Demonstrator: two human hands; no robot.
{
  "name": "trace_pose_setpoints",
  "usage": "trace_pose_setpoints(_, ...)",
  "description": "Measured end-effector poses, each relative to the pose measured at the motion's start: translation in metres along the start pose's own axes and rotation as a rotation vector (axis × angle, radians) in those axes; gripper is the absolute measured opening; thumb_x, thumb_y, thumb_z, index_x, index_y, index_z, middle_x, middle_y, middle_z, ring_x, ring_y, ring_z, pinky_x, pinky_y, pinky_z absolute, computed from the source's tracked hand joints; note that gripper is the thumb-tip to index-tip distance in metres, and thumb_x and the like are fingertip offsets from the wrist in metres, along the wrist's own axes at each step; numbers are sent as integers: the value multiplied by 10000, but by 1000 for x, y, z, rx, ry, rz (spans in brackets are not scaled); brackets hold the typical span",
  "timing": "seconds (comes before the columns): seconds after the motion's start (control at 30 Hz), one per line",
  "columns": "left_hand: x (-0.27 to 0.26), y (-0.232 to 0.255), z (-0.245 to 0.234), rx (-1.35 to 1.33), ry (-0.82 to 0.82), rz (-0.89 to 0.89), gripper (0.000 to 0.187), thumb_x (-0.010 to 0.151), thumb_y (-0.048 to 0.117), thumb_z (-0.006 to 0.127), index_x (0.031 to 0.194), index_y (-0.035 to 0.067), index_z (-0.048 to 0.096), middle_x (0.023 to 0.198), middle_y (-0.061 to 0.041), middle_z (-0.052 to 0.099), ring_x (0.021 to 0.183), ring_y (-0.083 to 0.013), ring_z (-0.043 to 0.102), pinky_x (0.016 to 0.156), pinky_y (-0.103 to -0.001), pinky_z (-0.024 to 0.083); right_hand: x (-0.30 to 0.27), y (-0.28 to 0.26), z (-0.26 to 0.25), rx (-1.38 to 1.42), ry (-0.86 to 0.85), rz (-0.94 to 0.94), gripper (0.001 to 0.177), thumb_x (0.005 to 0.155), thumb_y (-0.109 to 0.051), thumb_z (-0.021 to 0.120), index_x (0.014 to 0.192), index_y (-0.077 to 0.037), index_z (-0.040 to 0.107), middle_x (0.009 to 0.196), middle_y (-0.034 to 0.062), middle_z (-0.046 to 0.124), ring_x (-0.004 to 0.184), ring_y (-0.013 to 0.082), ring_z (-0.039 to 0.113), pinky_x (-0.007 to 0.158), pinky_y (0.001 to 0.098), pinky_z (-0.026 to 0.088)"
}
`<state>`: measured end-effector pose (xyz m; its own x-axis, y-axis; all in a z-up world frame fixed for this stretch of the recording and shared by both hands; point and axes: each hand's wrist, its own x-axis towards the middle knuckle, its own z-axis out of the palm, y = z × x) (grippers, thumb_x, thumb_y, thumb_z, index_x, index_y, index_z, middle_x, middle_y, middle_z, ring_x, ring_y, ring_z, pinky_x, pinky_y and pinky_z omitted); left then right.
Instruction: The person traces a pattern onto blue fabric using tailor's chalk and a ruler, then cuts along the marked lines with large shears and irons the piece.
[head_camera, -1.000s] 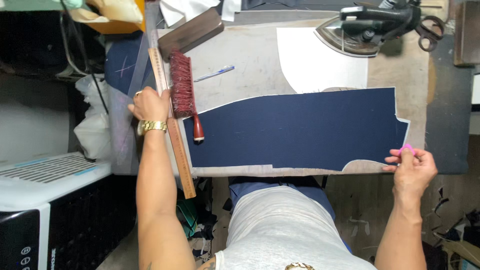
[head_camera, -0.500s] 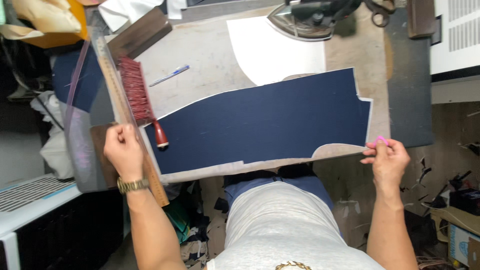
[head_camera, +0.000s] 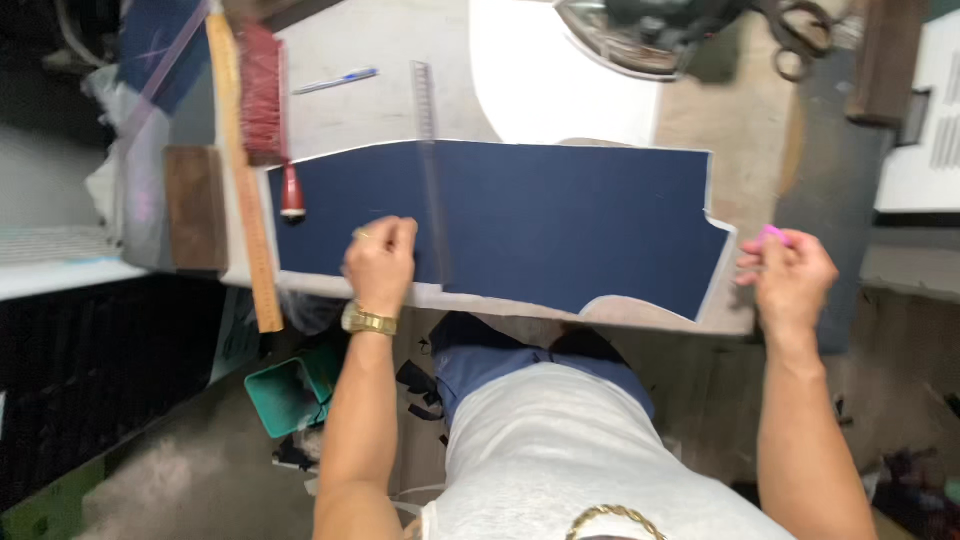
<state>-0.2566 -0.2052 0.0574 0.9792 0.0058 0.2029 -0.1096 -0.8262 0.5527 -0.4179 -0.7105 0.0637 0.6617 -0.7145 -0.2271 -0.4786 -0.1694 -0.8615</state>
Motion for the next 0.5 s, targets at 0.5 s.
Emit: trace_pose_setpoints(0.5,215,-379,-105,398,17,163,318,1013,249,750,1286,103,818,865,-249,667,832,-454,621,697,-548,469,-103,-57,117,-75,96,155,94,1192,-97,590,1183,-5,572,967,180,687,728,175,659,552,280,570)
